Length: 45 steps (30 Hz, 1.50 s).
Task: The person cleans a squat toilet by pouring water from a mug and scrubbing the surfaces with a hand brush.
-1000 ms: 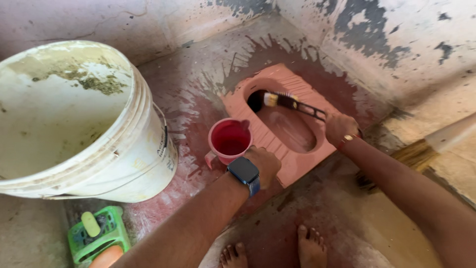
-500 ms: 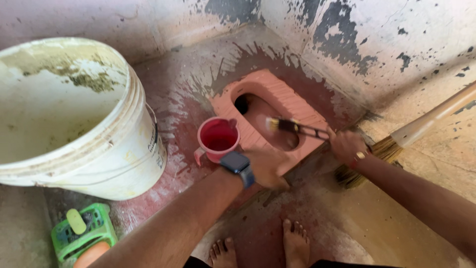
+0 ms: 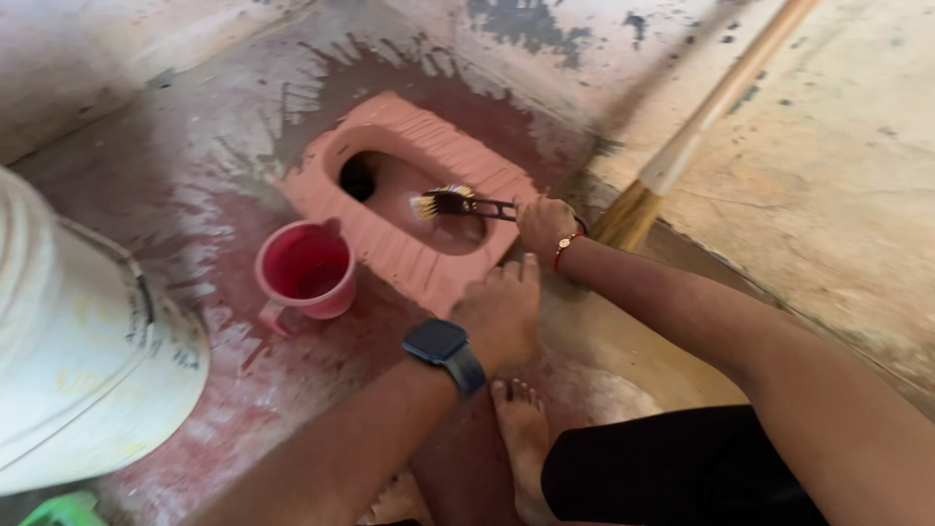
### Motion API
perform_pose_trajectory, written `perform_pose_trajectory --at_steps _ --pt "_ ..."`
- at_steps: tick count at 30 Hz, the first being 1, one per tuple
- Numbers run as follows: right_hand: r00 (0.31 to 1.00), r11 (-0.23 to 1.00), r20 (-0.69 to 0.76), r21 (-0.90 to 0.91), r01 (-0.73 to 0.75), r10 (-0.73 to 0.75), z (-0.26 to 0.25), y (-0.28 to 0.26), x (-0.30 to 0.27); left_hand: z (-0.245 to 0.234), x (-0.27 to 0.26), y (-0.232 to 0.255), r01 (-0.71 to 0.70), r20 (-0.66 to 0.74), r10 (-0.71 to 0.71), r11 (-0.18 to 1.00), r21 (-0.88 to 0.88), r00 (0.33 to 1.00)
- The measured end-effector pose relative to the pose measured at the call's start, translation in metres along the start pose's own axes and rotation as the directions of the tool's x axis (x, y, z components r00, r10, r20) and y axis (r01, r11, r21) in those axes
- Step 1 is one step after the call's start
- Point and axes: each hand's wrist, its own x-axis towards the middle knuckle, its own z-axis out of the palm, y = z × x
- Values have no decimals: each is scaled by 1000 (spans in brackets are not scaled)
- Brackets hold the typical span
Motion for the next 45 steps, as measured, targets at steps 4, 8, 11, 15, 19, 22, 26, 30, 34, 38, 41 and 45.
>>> perform_pose_trajectory --at_steps 4,8,11,15,19,22,26,30,34,38,41,45 --pt "998 997 59 67 25 -29 -3 -1 -1 17 1 49 -363 -303 347 932 3 887" --pt "999 997 28 74 24 -26 12 -12 23 21 -11 79 -526 -327 517 848 69 791" --pt "999 993 16 111 26 -28 23 -12 41 20 -8 30 -494 -286 475 870 8 832" --pt "996 1000 -89 4 -13 13 7 -20 48 -1 -7 -76 77 -7 -79 949 305 997" --pt "990 995 137 96 1 -14 -18 -5 19 -22 -14 -118 199 -179 -127 857 476 976" --pt "950 983 273 -56 172 -151 -26 31 -24 -32 -17 -120 239 -76 -228 886 396 971" --pt "954 968 249 -144 206 -166 -33 63 -52 -31 -27 -116 237 73 -284 896 376 956" --pt "987 982 90 -127 143 -132 -21 42 -9 -24 -33 -120 201 76 -239 922 330 968" --pt "964 976 -261 220 3 56 -14 -18 61 -28 -32 -121 184 -5 -192 931 316 981" --pt "1000 992 14 122 -10 9 -33 -24 75 -39 -28 -113 211 21 -228 928 308 973" --pt "996 982 -78 188 -15 30 -28 16 36 -41 -28 -112 202 42 -224 935 292 974" --pt "965 968 210 -165 190 -153 -18 65 -35 -43 -22 -104 160 68 -197 917 364 978"
